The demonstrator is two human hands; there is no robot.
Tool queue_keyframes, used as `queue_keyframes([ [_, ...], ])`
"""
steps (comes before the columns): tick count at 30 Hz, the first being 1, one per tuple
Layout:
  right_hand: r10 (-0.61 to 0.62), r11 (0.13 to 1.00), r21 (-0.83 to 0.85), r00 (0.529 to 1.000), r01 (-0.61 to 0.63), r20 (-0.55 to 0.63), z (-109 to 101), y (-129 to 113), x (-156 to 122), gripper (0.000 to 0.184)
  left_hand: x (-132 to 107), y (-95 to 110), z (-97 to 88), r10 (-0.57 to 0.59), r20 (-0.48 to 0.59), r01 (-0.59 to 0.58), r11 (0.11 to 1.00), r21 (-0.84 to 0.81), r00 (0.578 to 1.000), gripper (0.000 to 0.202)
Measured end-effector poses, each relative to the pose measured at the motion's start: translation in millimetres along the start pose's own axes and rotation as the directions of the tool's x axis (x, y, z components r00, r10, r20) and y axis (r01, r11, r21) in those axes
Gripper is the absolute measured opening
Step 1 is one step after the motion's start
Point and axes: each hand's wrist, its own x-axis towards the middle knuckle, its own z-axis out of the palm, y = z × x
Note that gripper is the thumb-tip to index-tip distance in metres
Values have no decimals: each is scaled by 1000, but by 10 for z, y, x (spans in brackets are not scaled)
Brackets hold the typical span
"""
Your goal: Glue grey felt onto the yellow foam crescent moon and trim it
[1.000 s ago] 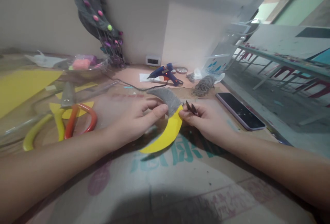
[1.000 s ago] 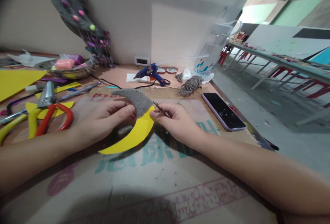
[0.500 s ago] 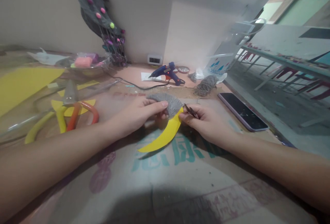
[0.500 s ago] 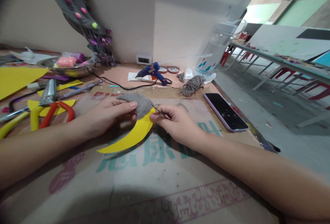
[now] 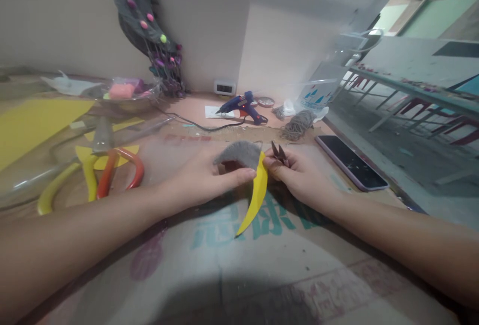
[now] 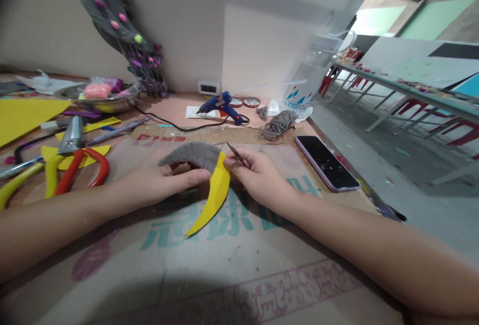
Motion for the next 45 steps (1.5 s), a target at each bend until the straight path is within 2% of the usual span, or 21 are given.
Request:
queue_keyframes([
  [3, -5, 1000, 12, 1000, 5, 2, -8, -2, 18, 29, 11, -13, 26, 32, 16, -32, 999, -37, 999, 22],
  [7, 30, 999, 29, 999, -31, 36, 9, 38, 20, 32, 28, -49, 17, 72, 57, -72, 997, -1, 996, 16],
  [9, 40, 998, 45, 998, -42, 52, 22, 58, 13, 32, 19, -51, 1, 93, 2, -93, 996, 13, 996, 22],
  [12, 49, 998, 45, 997, -52, 63, 33, 65, 10, 32, -1, -27, -27, 157, -110, -150, 986, 73, 981, 45],
  [13, 51, 998, 29, 997, -53, 64, 34, 63, 14, 30, -4, -17, -37, 200, -114, -187, 976, 116, 973, 43],
  [16, 60, 998, 0, 997, -60, 49, 32, 66, 38, 24, 13, 2, -59, 301, -83, -280, 940, 196, 950, 14],
  [18, 50, 997, 55, 999, -51, 17, 26, 83, 55, 25, 37, 5, -63, 246, -99, -232, 964, 132, 964, 15],
  [20, 41, 990, 137, 999, -38, -20, 15, 103, 60, 30, 58, 4, -61, 140, -118, -137, 990, 35, 983, 17],
  [23, 51, 983, 177, 999, -53, 16, -4, 101, 42, 38, 66, 11, -54, 54, -105, -58, 998, -34, 993, 18],
  [28, 86, 993, 75, 991, -94, 102, 3, 8, 19, 30, 43, 18, -42, 13, -82, -12, 1000, 9, 997, 19],
  [33, 38, 998, 41, 992, -43, 118, 29, -12, 50, 20, 37, 7, -34, 2, -95, 3, 999, 47, 995, 23],
  [39, -45, 997, -64, 994, 52, 104, 42, 18, 39, 15, 38, 27, -46, 39, -68, -26, 983, 184, 997, 23],
  [42, -73, 990, -113, 994, 83, 86, 38, 12, 23, 15, 56, 19, -37, 20, -22, -16, 989, 144, 1000, 22],
  [45, -47, 993, -106, 997, 53, 58, 35, 4, 9, 17, 82, 2, -28, -20, 42, 18, 999, 44, 999, 21],
])
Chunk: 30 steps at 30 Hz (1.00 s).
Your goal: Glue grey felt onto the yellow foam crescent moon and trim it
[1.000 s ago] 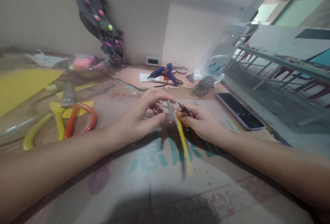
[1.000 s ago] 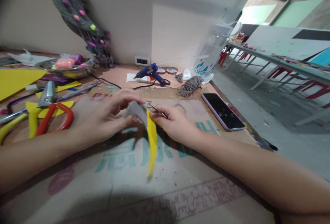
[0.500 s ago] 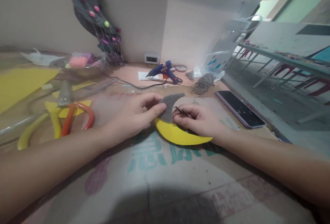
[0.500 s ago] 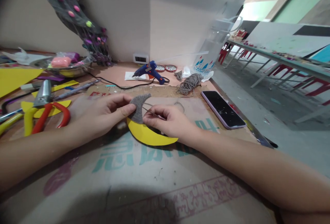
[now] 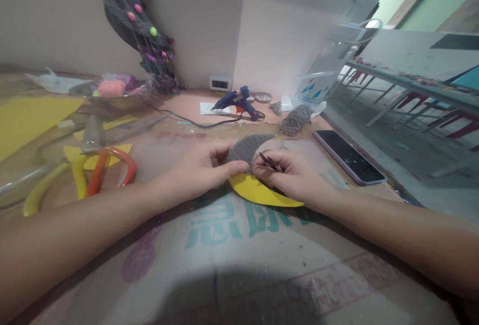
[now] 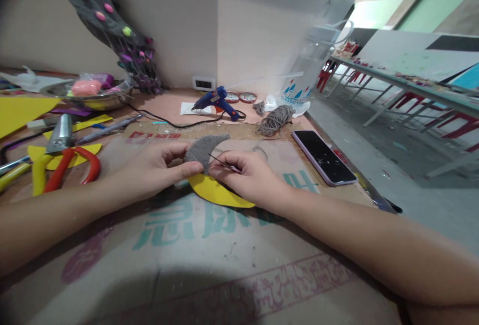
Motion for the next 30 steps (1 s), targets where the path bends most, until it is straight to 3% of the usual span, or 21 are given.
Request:
queue_keyframes([
  [9, 26, 988, 148, 999, -32, 42, 11, 16, -25, 16, 34, -9, -12, -22, 59, 30, 989, -144, 998, 15],
  [24, 16, 995, 95, 999, -20, 52, -4, 14, -7, 13, 18, -72, 18, -47, 58, 56, 985, -165, 997, 19],
  [30, 79, 968, 231, 992, -99, 94, 16, 10, -18, 19, 27, -60, -2, -25, 69, 36, 986, -162, 997, 21],
])
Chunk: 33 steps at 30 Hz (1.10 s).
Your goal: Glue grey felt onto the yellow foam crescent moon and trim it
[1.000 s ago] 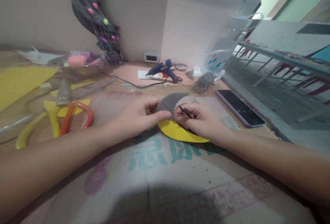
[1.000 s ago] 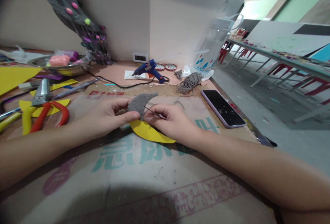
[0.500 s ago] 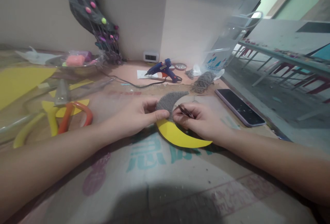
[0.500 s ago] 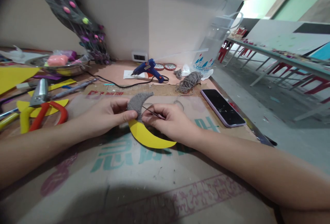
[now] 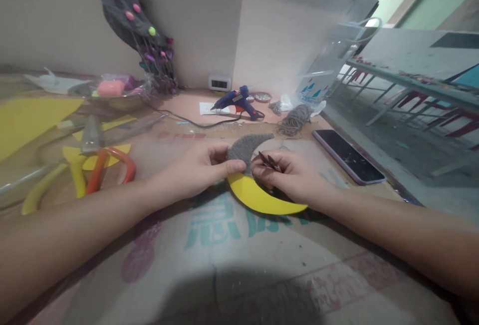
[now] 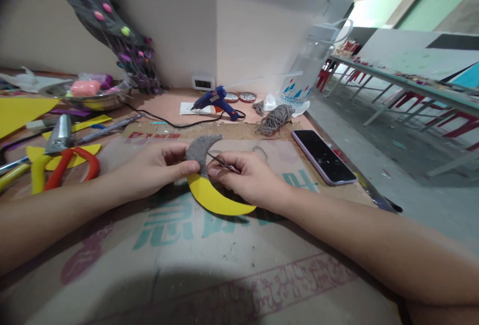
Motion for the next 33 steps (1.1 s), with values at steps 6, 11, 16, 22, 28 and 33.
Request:
queue_keyframes([
  [6, 20, 999, 32, 1000, -19, -22, -9, 12, 6, 24, 3, -12, -12, 19, -10, -19, 1000, -17, 1000, 21],
  [11, 37, 999, 2, 999, -37, -36, -34, 17, 36, 34, 17, -44, -18, 75, -23, -77, 994, -81, 997, 21],
  [16, 18, 998, -64, 1000, -19, -17, -52, 44, 51, 33, 32, -100, -60, 154, -45, -159, 974, -163, 987, 20],
  [22, 15, 996, -85, 999, -11, 42, -74, -27, 60, 39, 24, -98, -97, 93, -60, -104, 975, -199, 994, 24],
  [28, 0, 1000, 7, 999, 0, 39, -54, -11, 37, 41, 39, -76, -80, 54, -73, -67, 981, -180, 996, 27],
  [33, 10, 998, 61, 999, -7, -37, -39, 47, 22, 36, 53, -50, -51, -5, -60, -7, 981, -192, 998, 28],
])
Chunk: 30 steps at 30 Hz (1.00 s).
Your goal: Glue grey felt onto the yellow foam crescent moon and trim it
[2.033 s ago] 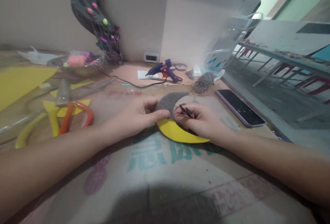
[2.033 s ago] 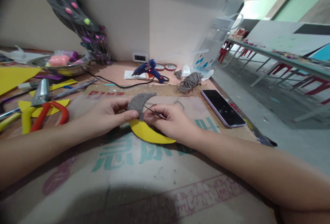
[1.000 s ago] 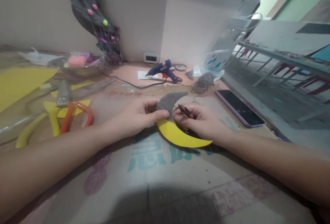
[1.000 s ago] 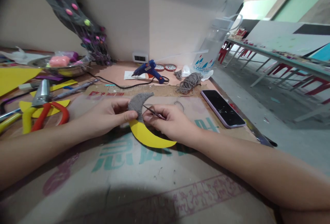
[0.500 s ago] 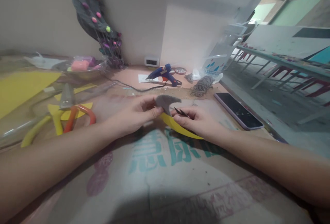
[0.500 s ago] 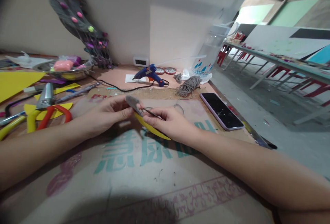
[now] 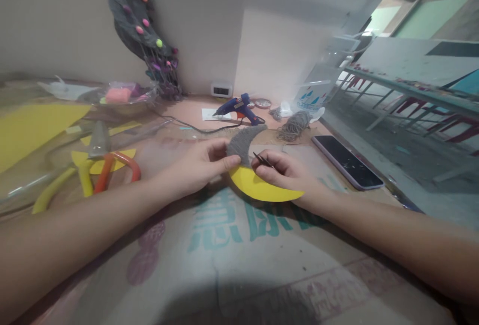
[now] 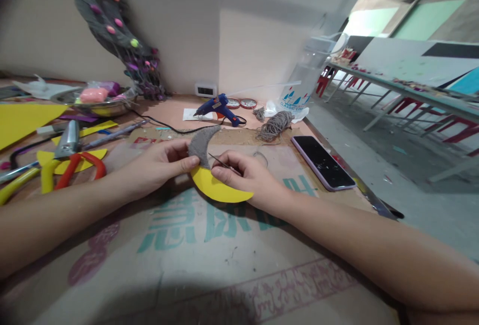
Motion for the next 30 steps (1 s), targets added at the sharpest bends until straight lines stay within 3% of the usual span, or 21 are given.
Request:
queue_keyframes([
  [7, 52, 996, -62, 996, -56, -69, 10, -40, 16, 24, -26, -13, -4, -75, -12, 75, 995, 62, 997, 24],
  [18, 30, 998, -58, 999, -30, -13, 11, 3, 39, 20, -40, 30, 37, -110, 25, 108, 991, 76, 994, 19],
  [22, -20, 1000, 10, 998, 19, 55, 18, 21, 6, 20, -26, 28, 49, -49, 46, 47, 998, 30, 998, 17],
  [25, -12, 999, 40, 999, 11, 37, 13, 24, -10, 24, -24, 21, 25, 42, 55, -43, 999, 7, 998, 19],
  [30, 15, 996, -88, 999, -12, 41, -17, -13, 11, 31, -21, -4, -48, 118, 52, -118, 993, 4, 992, 17],
])
